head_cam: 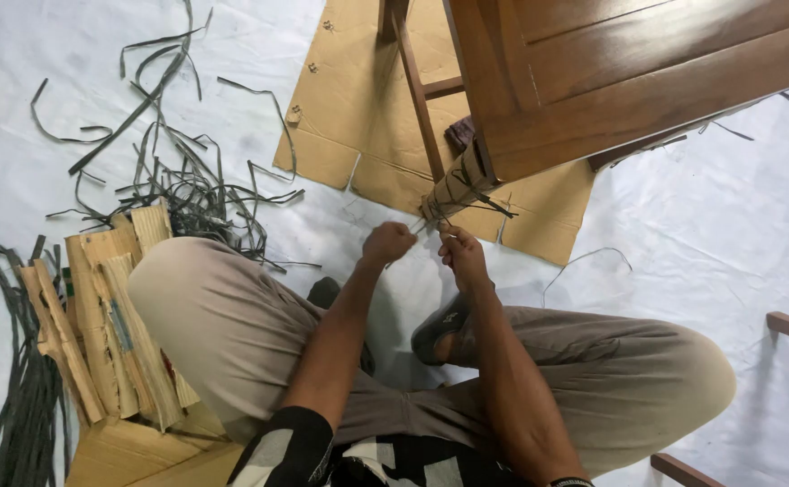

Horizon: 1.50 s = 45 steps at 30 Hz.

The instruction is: Wrapping the legs and crossbars of a wooden chair with protective foam and securing them with plastic strips.

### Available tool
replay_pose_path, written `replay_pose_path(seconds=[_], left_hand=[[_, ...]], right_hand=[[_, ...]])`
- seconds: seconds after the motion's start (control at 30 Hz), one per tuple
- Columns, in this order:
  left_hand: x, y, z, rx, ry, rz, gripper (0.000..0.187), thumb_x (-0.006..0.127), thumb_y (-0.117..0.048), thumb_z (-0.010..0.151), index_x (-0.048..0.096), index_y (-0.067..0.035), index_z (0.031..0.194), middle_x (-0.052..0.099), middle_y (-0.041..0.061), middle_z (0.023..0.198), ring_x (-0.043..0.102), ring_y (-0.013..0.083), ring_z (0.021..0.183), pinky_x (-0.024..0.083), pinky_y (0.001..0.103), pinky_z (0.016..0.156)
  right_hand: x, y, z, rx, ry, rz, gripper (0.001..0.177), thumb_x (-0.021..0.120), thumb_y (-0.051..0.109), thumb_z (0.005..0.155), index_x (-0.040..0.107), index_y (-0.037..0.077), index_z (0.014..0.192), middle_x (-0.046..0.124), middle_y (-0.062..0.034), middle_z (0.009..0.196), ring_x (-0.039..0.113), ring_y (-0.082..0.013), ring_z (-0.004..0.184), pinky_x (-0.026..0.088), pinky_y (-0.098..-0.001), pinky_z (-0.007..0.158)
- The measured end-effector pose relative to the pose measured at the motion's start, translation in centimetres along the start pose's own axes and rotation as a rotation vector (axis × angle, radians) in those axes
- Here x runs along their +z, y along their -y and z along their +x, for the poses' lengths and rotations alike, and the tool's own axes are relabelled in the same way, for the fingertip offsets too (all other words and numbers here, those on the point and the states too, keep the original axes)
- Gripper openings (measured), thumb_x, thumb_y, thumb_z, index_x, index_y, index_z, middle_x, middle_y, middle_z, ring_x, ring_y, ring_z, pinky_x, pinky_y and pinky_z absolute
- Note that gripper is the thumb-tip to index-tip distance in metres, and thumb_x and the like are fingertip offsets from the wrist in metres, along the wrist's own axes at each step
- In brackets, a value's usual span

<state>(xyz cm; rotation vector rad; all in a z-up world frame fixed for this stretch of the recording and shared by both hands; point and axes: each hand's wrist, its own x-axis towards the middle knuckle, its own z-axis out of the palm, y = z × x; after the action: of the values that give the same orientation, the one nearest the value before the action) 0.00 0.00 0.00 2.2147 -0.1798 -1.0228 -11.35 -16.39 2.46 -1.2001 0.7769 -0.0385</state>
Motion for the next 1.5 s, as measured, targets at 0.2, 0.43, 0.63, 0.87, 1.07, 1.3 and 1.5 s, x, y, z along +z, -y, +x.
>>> replay_pose_path(seconds=[0.2,0.43,0.63,0.87,1.07,1.3,1.5], left_hand=[[-0.7,-2.3,-1.8,0.196,0.182,0.059,0.03,0.065,-0.035,0.087,0.078,-0.011,0.097,0.076,0.017,0.099,0.069,0.0432,0.109,0.053,0.052,0.094],[-0.7,-2.4,-2.5,0.311,0.19,-0.168,0.024,0.067,-0.031,0.09,0.077,-0.01,0.088,0.074,0.019,0.096,0.068,0.0447,0.104,0.052,0.053,0.092],[-0.4,-3.2,-2.6,0.284,0.104,-0.234,0.035,0.061,-0.036,0.101,0.077,-0.007,0.093,0.075,0.019,0.098,0.069,0.0427,0.105,0.052,0.052,0.094],[0.7,-4.2,-1.5,0.097,-0.147,-0.209,0.035,0.057,-0.048,0.097,0.073,-0.018,0.104,0.076,0.007,0.102,0.072,0.0331,0.107,0.055,0.052,0.095],[2.1,-4.4,-0.2,0.085,-0.176,-0.167,0.028,0.063,-0.042,0.091,0.076,-0.018,0.095,0.077,0.007,0.097,0.072,0.0364,0.102,0.057,0.052,0.09],[2.0,-5.0,-0.9,0.104,-0.246,-0.275,0.028,0.06,-0.028,0.089,0.062,-0.008,0.069,0.063,0.011,0.064,0.07,0.0338,0.072,0.055,0.046,0.071],[1.9,-5.1,-2.0,0.115,-0.245,-0.265,0.026,0.06,-0.031,0.093,0.066,-0.006,0.087,0.07,0.022,0.083,0.07,0.0471,0.093,0.055,0.055,0.081]], right_hand=[[0.7,-0.5,0.0,-0.171,0.065,-0.142,0.028,0.067,0.011,0.099,0.069,0.003,0.125,0.068,-0.0145,0.067,0.054,-0.0125,0.054,0.043,-0.024,0.052],[0.6,1.5,-0.9,-0.374,0.005,-0.635,0.022,0.066,0.014,0.098,0.079,0.021,0.115,0.074,-0.0077,0.069,0.068,-0.0187,0.063,0.054,-0.0328,0.067],[1.8,1.3,-1.5,-0.55,-0.156,-0.784,0.01,0.079,0.023,0.092,0.08,0.024,0.102,0.073,-0.0082,0.068,0.069,-0.0285,0.063,0.055,-0.0397,0.068],[3.2,2.1,-2.7,-0.512,-0.229,-0.638,0.009,0.079,0.018,0.091,0.079,0.013,0.098,0.072,-0.0131,0.077,0.07,-0.0302,0.073,0.054,-0.0409,0.07],[2.5,0.7,-1.9,-0.354,-0.252,-0.599,0.006,0.075,0.018,0.09,0.079,0.017,0.095,0.072,-0.0049,0.072,0.069,-0.0241,0.072,0.055,-0.0391,0.075],[2.9,-0.7,-0.5,0.017,-0.208,0.091,0.016,0.077,0.014,0.088,0.067,0.008,0.098,0.07,-0.0065,0.078,0.066,-0.0133,0.069,0.056,-0.0227,0.065],[3.9,1.2,-1.4,-0.033,-0.246,0.062,0.017,0.074,0.01,0.085,0.064,0.01,0.099,0.07,-0.0038,0.081,0.066,-0.0097,0.069,0.05,-0.0182,0.061]])
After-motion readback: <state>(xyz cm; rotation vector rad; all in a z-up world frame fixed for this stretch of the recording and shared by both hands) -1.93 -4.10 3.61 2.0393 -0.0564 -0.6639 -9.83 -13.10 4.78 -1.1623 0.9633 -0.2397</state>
